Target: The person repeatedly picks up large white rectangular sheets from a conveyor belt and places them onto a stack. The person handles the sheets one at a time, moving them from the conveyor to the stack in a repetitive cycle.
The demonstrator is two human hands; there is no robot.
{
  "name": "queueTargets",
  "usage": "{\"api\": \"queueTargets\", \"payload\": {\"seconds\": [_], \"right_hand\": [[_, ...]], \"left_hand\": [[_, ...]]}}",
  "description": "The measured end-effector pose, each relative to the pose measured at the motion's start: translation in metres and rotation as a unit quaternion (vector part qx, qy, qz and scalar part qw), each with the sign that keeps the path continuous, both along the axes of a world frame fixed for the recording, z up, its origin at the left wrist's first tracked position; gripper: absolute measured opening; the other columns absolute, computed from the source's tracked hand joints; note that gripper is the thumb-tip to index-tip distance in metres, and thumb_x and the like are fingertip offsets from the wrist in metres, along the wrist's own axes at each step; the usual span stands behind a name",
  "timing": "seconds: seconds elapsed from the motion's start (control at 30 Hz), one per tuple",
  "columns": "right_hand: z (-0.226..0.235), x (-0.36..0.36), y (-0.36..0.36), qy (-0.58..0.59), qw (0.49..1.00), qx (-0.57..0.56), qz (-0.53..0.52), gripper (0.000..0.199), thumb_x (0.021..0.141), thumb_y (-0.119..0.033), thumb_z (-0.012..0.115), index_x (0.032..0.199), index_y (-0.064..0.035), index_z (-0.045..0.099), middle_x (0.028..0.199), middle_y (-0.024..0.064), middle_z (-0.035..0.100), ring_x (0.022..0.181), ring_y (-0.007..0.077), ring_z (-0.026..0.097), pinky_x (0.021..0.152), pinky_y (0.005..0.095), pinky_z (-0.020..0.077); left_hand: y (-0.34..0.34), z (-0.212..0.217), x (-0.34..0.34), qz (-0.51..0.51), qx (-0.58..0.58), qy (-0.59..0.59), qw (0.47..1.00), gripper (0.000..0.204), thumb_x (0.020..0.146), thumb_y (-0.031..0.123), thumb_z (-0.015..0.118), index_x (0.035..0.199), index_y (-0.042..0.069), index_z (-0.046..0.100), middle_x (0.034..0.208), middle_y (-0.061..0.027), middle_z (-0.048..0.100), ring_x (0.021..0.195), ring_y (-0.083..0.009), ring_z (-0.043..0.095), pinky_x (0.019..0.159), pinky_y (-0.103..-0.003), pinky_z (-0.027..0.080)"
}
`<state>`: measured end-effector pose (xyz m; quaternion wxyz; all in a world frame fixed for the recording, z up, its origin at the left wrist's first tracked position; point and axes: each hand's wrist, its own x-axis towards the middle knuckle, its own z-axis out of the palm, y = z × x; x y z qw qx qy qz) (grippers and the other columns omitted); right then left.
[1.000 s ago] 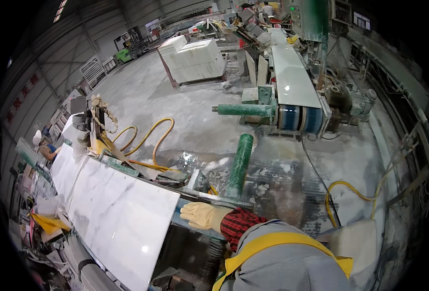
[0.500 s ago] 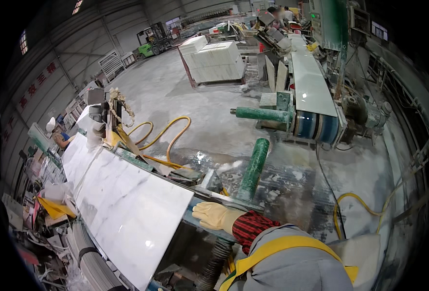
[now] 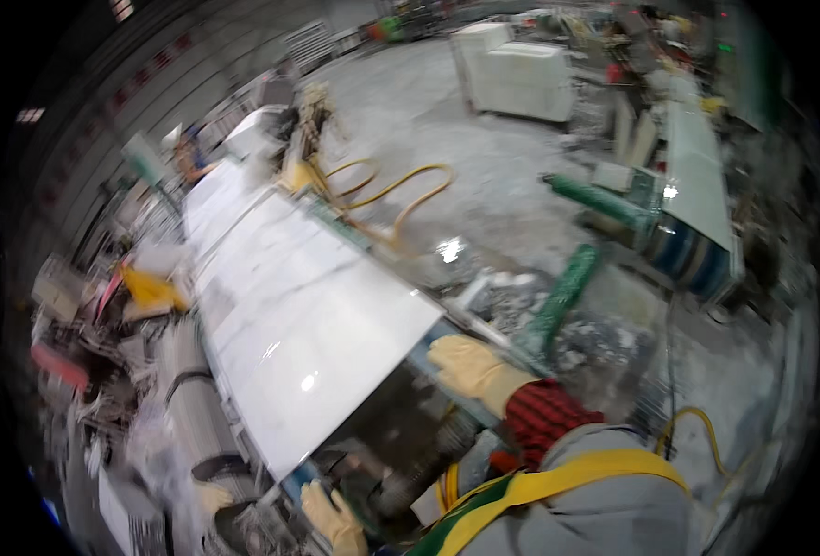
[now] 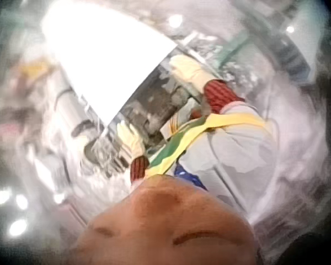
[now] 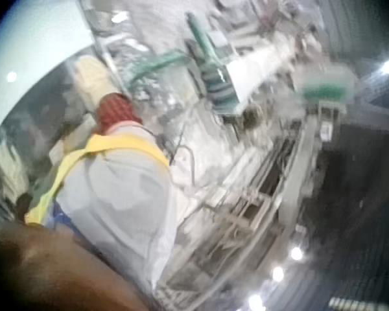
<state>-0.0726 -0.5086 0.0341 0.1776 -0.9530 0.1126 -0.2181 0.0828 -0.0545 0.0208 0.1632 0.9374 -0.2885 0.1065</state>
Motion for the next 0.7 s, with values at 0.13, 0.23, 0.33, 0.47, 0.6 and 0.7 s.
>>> {"api": "queueTargets", "payload": {"seconds": [0.13, 0.23, 0.33, 0.47, 0.6, 0.7], "right_hand": [[0.006, -0.020, -0.001, -0.042, 0.998, -0.051, 0.010, 0.045, 0.091, -0.021, 0.074, 0.132, -0.0028, 0.064, 0.135, 0.0196, 0.066, 0.130, 0.0414, 0.061, 0.117, 0.0505, 0.0472], [0.004, -0.015, 0.000, -0.029, 0.998, -0.042, 0.022, 0.045, 0.091, -0.020, 0.074, 0.131, -0.0024, 0.063, 0.133, 0.0195, 0.065, 0.127, 0.0416, 0.061, 0.115, 0.0506, 0.0478], [0.009, -0.015, 0.002, -0.032, 0.998, -0.038, 0.026, 0.043, 0.091, -0.020, 0.074, 0.129, -0.0034, 0.063, 0.130, 0.0189, 0.064, 0.123, 0.0416, 0.061, 0.112, 0.0508, 0.0484], [0.015, -0.016, 0.004, -0.037, 0.998, -0.052, 0.022, 0.041, 0.091, -0.020, 0.073, 0.128, -0.0039, 0.062, 0.129, 0.0181, 0.063, 0.123, 0.0410, 0.060, 0.112, 0.0509, 0.0484], [0.010, -0.019, 0.003, -0.036, 0.998, -0.052, 0.022, 0.041, 0.092, -0.020, 0.072, 0.128, -0.0037, 0.061, 0.129, 0.0182, 0.063, 0.123, 0.0409, 0.060, 0.112, 0.0508, 0.0482], [0.009, -0.019, 0.003, -0.040, 0.997, -0.056, 0.023, 0.041, 0.092, -0.020, 0.072, 0.128, -0.0033, 0.061, 0.129, 0.0187, 0.063, 0.123, 0.0410, 0.060, 0.111, 0.0508, 0.0483]], "left_hand": [[-0.002, -0.027, 0.008, 0.002, 0.002, -0.052, 0.999, 0.054, 0.102, 0.021, 0.072, 0.150, -0.001, 0.059, 0.158, -0.0343, 0.055, 0.147, -0.0547, 0.050, 0.127, -0.061, 0.035], [0.001, -0.024, 0.003, 0.012, 0.002, -0.044, 0.999, 0.054, 0.103, 0.021, 0.071, 0.150, -0.001, 0.059, 0.158, -0.0344, 0.055, 0.147, -0.0549, 0.050, 0.126, -0.061, 0.035], [0.004, -0.023, -0.001, 0.001, 0.000, -0.054, 0.999, 0.054, 0.103, 0.022, 0.071, 0.150, -0.001, 0.059, 0.157, -0.0342, 0.055, 0.144, -0.0555, 0.051, 0.124, -0.061, 0.037], [0.002, -0.023, -0.001, 0.001, 0.010, -0.052, 0.999, 0.053, 0.101, 0.022, 0.071, 0.147, -0.002, 0.058, 0.156, -0.0326, 0.055, 0.143, -0.0546, 0.050, 0.123, -0.060, 0.037], [0.000, -0.019, 0.000, -0.005, 0.009, -0.057, 0.998, 0.052, 0.099, 0.021, 0.072, 0.144, -0.001, 0.059, 0.152, -0.0307, 0.056, 0.140, -0.0523, 0.050, 0.120, -0.060, 0.038], [0.001, -0.020, -0.002, -0.006, 0.008, -0.067, 0.998, 0.051, 0.099, 0.020, 0.072, 0.143, -0.001, 0.059, 0.151, -0.0300, 0.056, 0.139, -0.0513, 0.051, 0.120, -0.059, 0.038]]}}
